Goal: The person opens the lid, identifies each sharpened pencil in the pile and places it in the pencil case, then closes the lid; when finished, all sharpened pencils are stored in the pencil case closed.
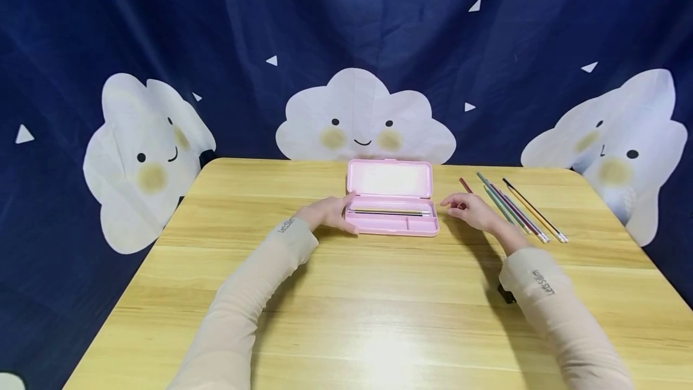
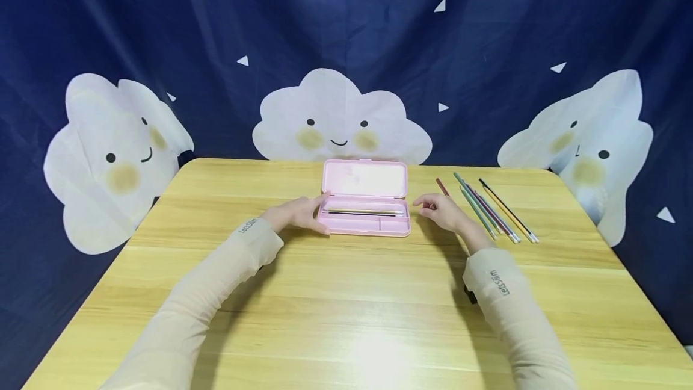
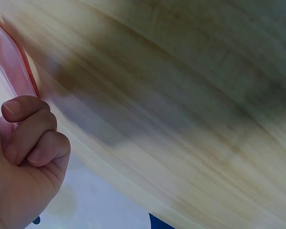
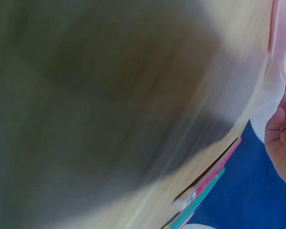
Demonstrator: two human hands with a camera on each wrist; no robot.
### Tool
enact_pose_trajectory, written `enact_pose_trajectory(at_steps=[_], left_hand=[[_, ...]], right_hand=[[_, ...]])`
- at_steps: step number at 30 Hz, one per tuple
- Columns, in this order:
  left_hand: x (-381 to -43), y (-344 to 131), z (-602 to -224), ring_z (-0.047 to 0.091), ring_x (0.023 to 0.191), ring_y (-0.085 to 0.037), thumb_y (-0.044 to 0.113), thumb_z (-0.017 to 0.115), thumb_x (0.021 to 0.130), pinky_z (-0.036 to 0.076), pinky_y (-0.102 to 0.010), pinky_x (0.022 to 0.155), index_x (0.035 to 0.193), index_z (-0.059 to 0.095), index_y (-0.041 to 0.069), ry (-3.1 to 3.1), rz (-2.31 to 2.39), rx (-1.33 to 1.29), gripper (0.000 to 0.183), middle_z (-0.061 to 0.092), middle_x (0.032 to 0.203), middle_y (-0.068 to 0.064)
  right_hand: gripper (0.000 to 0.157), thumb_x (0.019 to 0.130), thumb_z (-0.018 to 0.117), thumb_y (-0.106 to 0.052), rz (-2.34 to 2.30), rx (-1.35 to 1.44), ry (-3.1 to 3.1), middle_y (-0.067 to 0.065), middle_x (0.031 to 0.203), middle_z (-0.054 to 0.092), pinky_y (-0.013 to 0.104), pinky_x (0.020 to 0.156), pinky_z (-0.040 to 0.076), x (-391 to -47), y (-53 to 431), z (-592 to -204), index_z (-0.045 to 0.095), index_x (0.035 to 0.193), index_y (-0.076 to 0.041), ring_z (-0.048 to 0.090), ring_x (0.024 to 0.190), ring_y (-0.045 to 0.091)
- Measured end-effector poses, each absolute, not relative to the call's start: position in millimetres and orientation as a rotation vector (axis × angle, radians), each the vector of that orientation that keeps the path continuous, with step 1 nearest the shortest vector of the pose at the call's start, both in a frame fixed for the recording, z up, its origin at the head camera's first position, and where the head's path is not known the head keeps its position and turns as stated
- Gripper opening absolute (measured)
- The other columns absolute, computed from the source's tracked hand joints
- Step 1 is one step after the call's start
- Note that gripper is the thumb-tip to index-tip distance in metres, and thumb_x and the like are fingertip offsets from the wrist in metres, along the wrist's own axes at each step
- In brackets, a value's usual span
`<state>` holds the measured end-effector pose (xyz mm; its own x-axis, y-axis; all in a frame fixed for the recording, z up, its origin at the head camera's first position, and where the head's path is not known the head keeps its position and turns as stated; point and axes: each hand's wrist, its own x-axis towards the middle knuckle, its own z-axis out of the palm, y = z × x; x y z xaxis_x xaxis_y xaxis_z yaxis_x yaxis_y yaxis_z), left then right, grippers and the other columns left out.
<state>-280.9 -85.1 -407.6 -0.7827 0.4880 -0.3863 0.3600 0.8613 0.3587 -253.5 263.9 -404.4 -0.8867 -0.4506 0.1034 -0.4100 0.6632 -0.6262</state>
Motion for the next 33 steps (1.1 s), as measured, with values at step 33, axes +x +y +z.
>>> enact_pose_trajectory(at_steps=[33], left_hand=[[-280.5,-85.8,-407.8,0.040,0.125,-0.028,0.055,0.068,0.072,0.032,-0.035,0.104,0.148,0.002,0.016,2.569,0.364,0.637,0.108,0.037,0.139,-0.024]], right_hand=[[0.025,0.090,0.054,-0.004,-0.951,-0.374,2.915,0.014,0.084,0.055,0.024,0.058,0.037,-234.8,343.2,-405.7,0.056,0.110,0.011,0.043,0.069,0.010]])
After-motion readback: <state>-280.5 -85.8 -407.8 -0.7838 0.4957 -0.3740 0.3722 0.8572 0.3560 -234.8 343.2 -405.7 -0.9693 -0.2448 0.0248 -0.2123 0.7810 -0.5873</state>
